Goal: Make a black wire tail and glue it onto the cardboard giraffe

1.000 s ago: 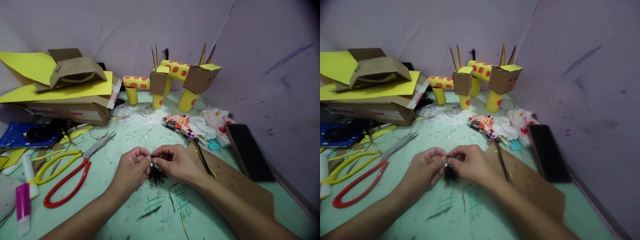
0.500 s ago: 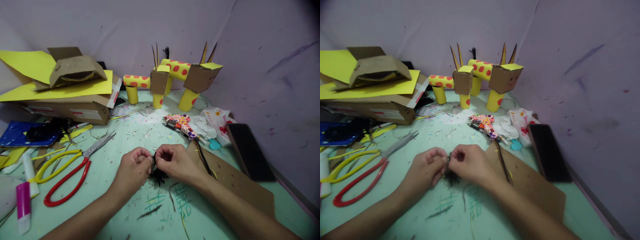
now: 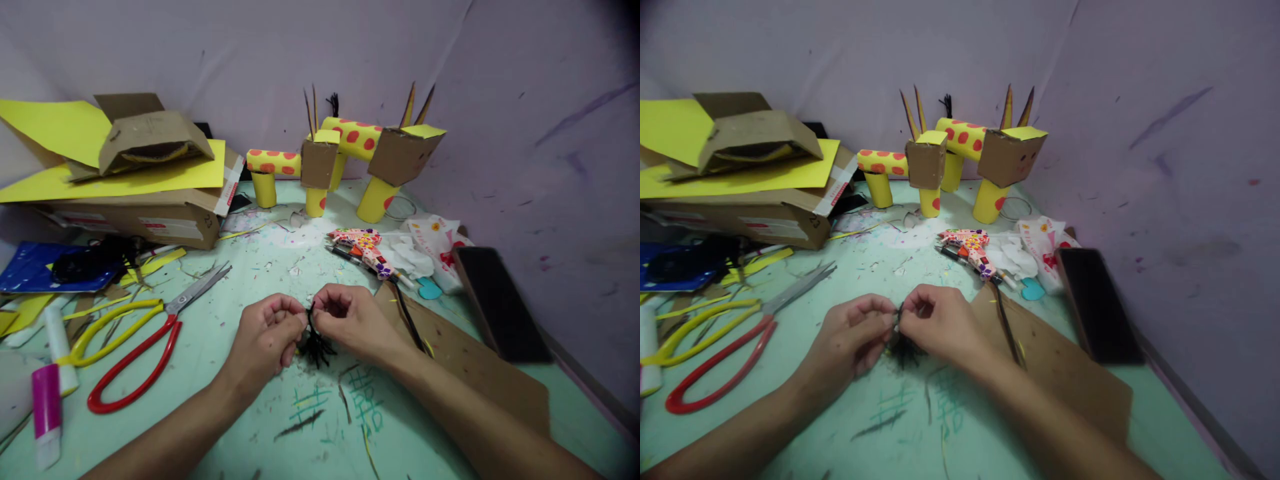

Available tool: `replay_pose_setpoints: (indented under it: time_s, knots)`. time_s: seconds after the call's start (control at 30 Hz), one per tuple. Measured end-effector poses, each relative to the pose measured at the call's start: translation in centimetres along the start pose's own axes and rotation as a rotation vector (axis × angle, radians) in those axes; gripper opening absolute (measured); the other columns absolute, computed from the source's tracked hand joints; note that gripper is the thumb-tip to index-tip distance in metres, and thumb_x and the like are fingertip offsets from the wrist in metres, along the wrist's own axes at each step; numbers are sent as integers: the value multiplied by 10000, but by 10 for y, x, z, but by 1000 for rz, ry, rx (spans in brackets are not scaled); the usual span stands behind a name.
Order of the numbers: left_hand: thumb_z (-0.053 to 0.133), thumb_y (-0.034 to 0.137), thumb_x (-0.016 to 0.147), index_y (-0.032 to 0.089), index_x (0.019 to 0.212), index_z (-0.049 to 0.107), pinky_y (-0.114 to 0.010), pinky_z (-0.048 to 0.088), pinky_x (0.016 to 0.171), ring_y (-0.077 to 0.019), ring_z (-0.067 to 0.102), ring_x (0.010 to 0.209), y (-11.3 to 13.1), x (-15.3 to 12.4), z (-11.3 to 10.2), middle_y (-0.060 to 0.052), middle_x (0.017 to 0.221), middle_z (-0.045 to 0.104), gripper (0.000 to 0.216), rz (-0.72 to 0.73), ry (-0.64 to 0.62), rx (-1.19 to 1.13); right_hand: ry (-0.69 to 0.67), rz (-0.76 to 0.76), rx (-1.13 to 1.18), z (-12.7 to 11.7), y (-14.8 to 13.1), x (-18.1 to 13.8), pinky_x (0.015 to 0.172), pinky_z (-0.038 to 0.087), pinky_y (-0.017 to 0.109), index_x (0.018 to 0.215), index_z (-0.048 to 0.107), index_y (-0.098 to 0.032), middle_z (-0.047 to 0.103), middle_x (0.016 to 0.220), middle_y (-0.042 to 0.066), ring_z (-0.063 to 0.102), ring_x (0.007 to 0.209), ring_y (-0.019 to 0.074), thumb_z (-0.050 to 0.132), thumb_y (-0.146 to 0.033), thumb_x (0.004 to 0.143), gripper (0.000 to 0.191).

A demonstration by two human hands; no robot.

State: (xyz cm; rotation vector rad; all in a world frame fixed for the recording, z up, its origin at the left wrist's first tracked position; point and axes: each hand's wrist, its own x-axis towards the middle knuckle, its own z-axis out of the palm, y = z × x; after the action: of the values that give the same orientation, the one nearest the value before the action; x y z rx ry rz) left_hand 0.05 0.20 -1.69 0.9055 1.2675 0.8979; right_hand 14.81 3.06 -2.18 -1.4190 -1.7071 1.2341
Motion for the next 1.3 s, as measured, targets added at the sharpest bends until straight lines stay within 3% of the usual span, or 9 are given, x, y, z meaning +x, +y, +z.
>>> replay_pose_setpoints:
  time_s: [0.23,0.73,0.97,1.3]
  knots:
    - [631,290,641,171,704,516,-140,215,297,-32,306,277,4,-1,3,103,331,412,177,45,25,47,-46,18,25,2,3,-1,447,334,181,656,630,-168,565,545,-25,457,488,76,565,-183,632,72]
    - [553,200,584,182,639,509,-136,208,310,-35,343,296,4,0,7,89,388,449,73,-3,128,27,-43,38,-34,0,0,-1,431,296,189,575,574,-172,510,490,-42,422,466,77,547,-161,582,30]
    - [567,228,591,178,641,514,-135,195,296,-24,331,275,3,1,5,85,403,470,88,-13,112,12,-80,62,42,-9,-9,1,472,353,202,756,685,-148,593,586,-7,465,514,88,610,-192,650,136]
    - [579,243,606,178,656,526,-139,190,296,-29,318,274,5,0,7,103,349,419,97,-17,107,66,-74,184,133,-1,-9,0,449,321,196,608,589,-158,509,507,-51,419,461,65,580,-121,590,42]
